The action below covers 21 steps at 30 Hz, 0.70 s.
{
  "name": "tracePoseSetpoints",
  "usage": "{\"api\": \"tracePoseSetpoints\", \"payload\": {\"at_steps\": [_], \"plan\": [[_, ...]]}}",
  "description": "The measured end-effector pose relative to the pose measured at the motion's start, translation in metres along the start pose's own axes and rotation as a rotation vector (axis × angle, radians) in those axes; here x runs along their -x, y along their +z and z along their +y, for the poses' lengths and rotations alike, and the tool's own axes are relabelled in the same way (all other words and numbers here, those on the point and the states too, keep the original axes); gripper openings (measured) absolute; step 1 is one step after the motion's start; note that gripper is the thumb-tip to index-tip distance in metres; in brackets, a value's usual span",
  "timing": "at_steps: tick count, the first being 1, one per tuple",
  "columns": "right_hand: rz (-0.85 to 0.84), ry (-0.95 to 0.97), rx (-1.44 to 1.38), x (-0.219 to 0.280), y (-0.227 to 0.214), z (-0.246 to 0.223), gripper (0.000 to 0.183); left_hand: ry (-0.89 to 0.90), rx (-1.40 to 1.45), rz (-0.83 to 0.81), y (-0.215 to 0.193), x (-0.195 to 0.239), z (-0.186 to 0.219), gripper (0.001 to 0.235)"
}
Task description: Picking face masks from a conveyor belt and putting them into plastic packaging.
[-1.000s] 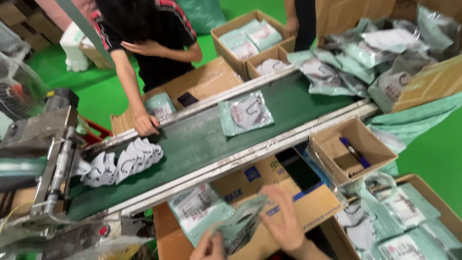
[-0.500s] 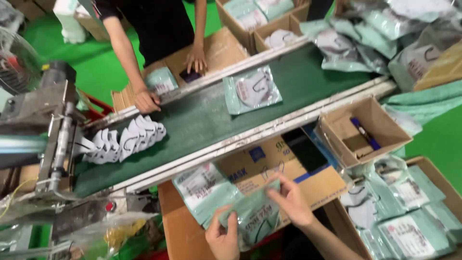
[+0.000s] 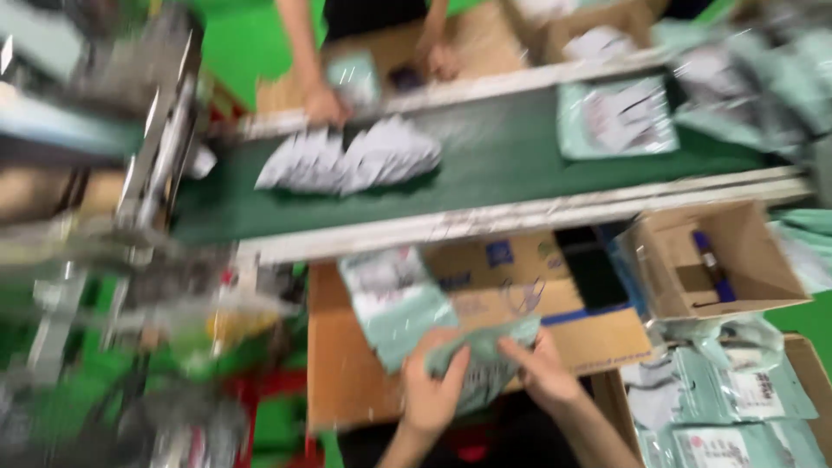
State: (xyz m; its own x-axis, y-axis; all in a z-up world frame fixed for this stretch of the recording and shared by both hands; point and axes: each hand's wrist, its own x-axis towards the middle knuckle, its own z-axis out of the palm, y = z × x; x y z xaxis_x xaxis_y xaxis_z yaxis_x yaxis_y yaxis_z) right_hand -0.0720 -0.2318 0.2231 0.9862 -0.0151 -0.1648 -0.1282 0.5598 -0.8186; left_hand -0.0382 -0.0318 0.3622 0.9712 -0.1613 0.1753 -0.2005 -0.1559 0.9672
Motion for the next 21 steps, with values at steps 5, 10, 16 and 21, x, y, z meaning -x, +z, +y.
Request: {"api": "tracePoseSetpoints", "payload": {"at_steps": [5, 10, 16, 21], "plan": [[0.005, 0.156, 0.01, 0.001, -0.014, -0.021, 0.023, 0.114, 0.0, -0.1, 0.003, -0.012, 0.008, 0.009], [0.13, -0.003, 0.054, -0.004, -0.035, -0.025, 0.025, 0.178, 0.007, -0.095, 0.012, -0.015, 0.005, 0.009], [-0.131, -0.02, 0.65, 0.001, -0.002, -0.084, 0.019, 0.318, -0.197, -0.315, -0.008, -0.033, 0.003, 0.017], [-0.137, -0.183, 1.056, -0.009, 0.001, -0.083, 0.014, 0.326, -0.339, -0.567, 0.006, -0.045, -0.024, 0.01]]}}
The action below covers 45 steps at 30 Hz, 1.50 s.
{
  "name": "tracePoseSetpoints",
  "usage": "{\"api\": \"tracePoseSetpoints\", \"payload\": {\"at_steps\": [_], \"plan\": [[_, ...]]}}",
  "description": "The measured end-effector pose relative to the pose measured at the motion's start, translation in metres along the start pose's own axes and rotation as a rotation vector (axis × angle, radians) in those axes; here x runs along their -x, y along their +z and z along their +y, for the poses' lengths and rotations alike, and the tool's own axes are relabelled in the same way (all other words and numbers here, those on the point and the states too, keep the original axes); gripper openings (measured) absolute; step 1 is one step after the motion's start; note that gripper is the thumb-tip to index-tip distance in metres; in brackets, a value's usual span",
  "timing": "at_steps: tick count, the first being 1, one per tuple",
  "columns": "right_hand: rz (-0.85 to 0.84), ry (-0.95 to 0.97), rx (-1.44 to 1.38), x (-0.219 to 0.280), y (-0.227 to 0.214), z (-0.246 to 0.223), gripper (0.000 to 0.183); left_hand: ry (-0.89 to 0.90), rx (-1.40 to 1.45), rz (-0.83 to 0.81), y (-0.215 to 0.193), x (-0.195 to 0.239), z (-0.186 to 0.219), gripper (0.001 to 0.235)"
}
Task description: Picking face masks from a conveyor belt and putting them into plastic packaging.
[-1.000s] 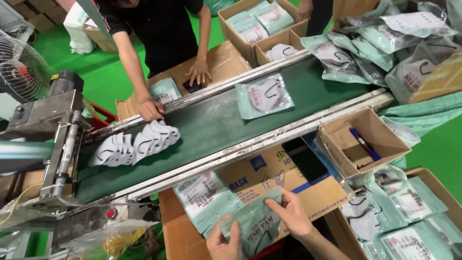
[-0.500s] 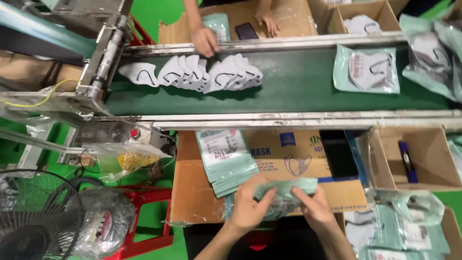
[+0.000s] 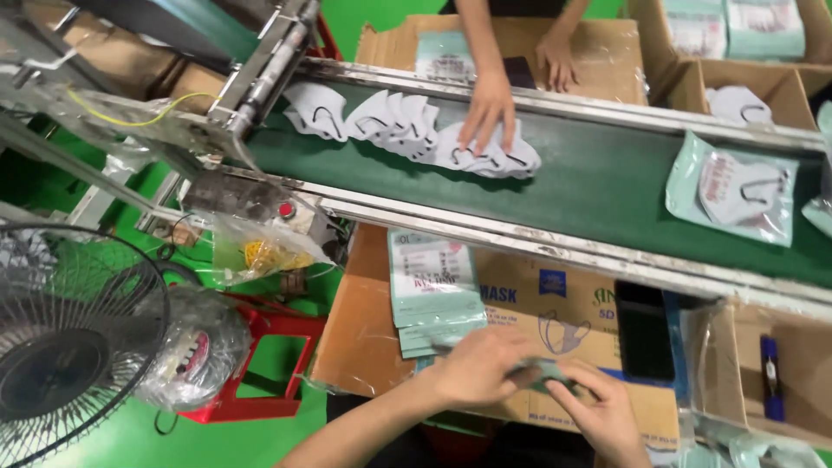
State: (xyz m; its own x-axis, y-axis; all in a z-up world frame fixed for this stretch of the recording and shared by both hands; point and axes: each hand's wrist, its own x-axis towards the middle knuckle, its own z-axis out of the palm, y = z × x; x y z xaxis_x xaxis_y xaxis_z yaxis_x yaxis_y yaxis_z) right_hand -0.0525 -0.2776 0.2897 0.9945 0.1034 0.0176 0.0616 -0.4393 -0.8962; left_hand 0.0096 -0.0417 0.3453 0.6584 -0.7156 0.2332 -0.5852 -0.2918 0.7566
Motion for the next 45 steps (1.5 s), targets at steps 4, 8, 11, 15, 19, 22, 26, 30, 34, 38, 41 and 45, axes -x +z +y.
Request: {"api": "tracePoseSetpoints", "payload": {"at_steps": [4, 8, 11, 15, 19, 22, 26, 30, 34, 38, 41, 45], "plan": [[0.041, -0.001, -0.234, 0.005, 0.006, 0.035, 0.009, 0.14, 0.011, 0.161, -0.002, -0.008, 0.0, 0.018], [0.22, 0.17, -0.115, -0.013, -0.038, 0.061, 0.008, -0.03, 0.118, 0.085, -0.031, -0.03, -0.029, 0.038], [0.541, 0.223, -0.016, -0.033, -0.134, 0.123, 0.018, -0.101, -0.11, 0.295, -0.098, -0.062, -0.098, 0.079], [0.694, 0.317, -0.297, -0.032, -0.153, 0.132, 0.02, -0.251, -0.913, 0.577, -0.183, -0.084, -0.186, 0.101], [0.637, 0.111, -0.655, -0.061, -0.139, 0.104, 0.02, -0.12, -0.862, 0.498, -0.2, -0.111, -0.293, 0.076], [0.605, 0.019, -0.837, -0.061, -0.093, 0.079, 0.027, -0.107, -1.207, 0.465, -0.183, -0.12, -0.323, 0.033], [0.457, 0.069, -0.374, -0.077, -0.019, 0.001, 0.031, -0.117, -1.353, 0.389, -0.17, -0.127, -0.305, 0.022], [0.278, -0.2, -0.003, -0.07, 0.003, -0.074, 0.027, 0.181, -1.106, 0.426, -0.161, -0.108, -0.249, 0.031], [0.163, -0.231, 0.125, -0.066, 0.013, -0.091, 0.028, 0.143, -1.115, 0.475, -0.164, -0.109, -0.244, 0.043], [0.267, -0.358, 0.276, -0.078, 0.009, -0.089, 0.053, 0.16, -1.086, 0.349, -0.114, -0.136, -0.244, 0.033], [0.42, -0.5, 0.501, -0.093, -0.007, -0.081, 0.079, 0.414, -0.823, 0.245, -0.042, -0.14, -0.168, 0.023], [0.401, -0.447, 0.424, -0.082, -0.028, -0.026, 0.072, 0.745, -0.357, 0.193, -0.009, -0.098, -0.045, 0.042]]}}
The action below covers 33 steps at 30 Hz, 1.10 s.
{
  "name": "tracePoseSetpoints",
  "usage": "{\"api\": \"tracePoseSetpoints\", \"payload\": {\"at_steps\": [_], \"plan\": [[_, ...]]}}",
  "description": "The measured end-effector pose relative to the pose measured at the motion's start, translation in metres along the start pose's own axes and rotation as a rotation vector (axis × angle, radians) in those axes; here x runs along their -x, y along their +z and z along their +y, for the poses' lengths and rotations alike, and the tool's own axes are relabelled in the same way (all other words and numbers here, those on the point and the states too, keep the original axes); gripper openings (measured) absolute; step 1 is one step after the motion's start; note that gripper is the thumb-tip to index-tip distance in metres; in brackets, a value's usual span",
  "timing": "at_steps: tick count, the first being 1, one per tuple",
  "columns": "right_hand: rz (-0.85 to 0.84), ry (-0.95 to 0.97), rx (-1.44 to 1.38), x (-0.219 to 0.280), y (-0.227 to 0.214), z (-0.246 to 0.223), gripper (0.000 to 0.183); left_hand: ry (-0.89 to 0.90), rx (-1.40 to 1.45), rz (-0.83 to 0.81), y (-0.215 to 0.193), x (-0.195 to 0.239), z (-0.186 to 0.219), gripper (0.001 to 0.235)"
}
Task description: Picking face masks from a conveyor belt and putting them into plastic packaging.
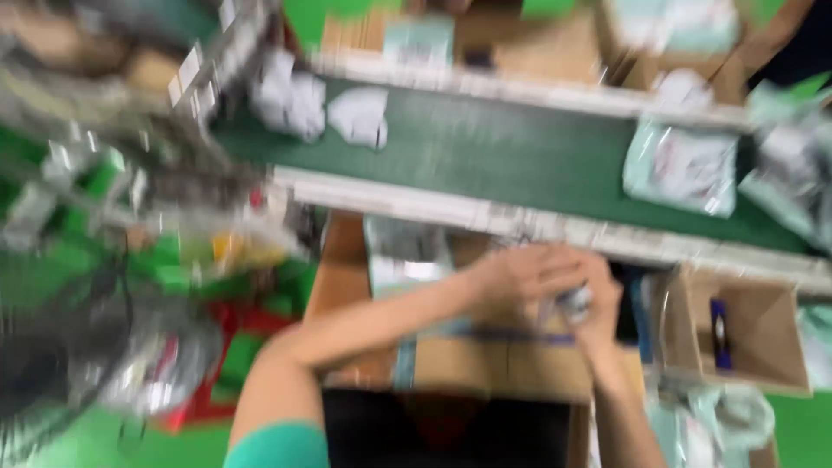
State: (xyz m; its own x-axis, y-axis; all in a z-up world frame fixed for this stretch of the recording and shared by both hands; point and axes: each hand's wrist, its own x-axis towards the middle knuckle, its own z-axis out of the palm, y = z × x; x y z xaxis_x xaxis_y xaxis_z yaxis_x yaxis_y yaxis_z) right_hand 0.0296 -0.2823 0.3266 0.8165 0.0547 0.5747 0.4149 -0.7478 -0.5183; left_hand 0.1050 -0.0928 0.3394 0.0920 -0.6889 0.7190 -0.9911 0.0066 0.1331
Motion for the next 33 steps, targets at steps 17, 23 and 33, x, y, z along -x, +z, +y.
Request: {"api": "tracePoseSetpoints", "payload": {"at_steps": [17, 23, 33], "plan": [[-0.126, 0.46, -0.321, 0.056, -0.013, -0.014, 0.055, -0.767, -0.545, -0.023, -0.076, 0.093, -0.176, 0.012], [-0.045, -0.058, -0.131, 0.027, -0.023, -0.032, 0.064, -0.764, 0.133, -0.401, -0.023, 0.017, 0.005, 0.022], [-0.109, 0.173, -0.399, 0.062, 0.014, -0.02, 0.128, -0.793, 0.319, -0.023, 0.059, 0.097, 0.068, 0.125]]}}
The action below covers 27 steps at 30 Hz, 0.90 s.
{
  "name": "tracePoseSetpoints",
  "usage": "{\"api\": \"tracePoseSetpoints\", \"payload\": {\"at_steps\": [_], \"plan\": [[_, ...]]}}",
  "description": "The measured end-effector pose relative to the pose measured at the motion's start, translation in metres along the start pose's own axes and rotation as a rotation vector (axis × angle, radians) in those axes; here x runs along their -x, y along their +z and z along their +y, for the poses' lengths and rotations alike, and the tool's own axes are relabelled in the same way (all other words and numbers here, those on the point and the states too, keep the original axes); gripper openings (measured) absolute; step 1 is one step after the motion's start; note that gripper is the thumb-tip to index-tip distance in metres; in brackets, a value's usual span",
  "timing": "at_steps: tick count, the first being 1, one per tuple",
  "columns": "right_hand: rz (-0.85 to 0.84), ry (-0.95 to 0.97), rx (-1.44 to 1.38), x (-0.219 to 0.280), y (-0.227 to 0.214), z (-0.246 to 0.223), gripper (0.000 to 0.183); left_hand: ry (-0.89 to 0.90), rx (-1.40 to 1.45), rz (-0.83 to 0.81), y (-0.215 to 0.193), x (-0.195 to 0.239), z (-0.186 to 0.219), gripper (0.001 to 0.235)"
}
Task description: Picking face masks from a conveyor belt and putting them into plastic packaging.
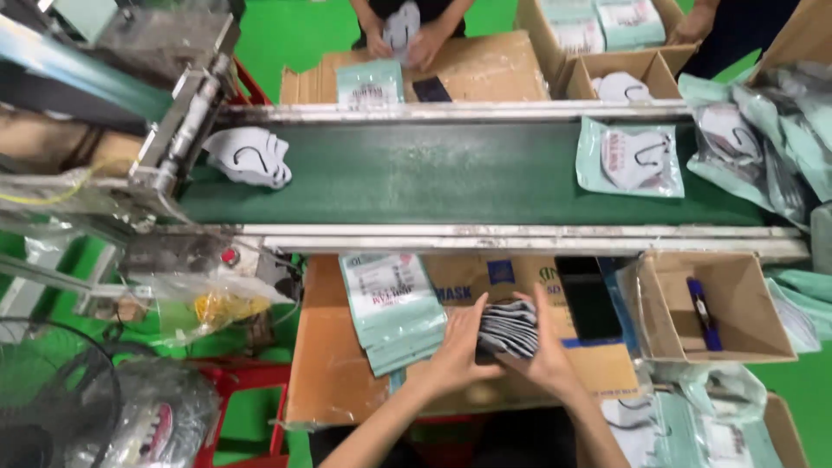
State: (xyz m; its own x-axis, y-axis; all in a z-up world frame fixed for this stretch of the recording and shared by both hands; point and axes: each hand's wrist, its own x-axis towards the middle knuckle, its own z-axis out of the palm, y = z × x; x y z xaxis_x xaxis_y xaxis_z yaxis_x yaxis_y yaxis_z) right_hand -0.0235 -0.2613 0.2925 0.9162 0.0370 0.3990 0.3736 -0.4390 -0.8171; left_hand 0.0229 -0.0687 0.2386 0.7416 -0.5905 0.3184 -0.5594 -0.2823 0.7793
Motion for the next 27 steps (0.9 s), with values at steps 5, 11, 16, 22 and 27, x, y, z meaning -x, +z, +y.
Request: {"api": "tracePoseSetpoints", "payload": {"at_steps": [5, 11, 16, 22, 27], "plan": [[-0.024, 0.175, -0.003, 0.028, 0.011, 0.048, 0.116, -0.028, -0.02, 0.095, -0.002, -0.006, 0.012, 0.118], [-0.045, 0.155, -0.183, 0.037, 0.016, 0.065, 0.13, -0.047, 0.014, 0.109, 0.017, 0.004, 0.001, 0.099], [-0.084, 0.245, -0.25, 0.04, 0.021, 0.048, 0.123, -0.196, 0.121, 0.122, 0.028, 0.014, 0.009, 0.092], [-0.003, 0.228, -0.229, 0.062, 0.036, 0.09, 0.06, -0.316, 0.135, 0.125, 0.014, 0.019, 0.01, 0.081], [0.394, 0.324, 0.025, 0.06, 0.036, 0.097, 0.032, 0.1, -0.487, 0.51, -0.049, 0.042, -0.015, 0.023]]}}
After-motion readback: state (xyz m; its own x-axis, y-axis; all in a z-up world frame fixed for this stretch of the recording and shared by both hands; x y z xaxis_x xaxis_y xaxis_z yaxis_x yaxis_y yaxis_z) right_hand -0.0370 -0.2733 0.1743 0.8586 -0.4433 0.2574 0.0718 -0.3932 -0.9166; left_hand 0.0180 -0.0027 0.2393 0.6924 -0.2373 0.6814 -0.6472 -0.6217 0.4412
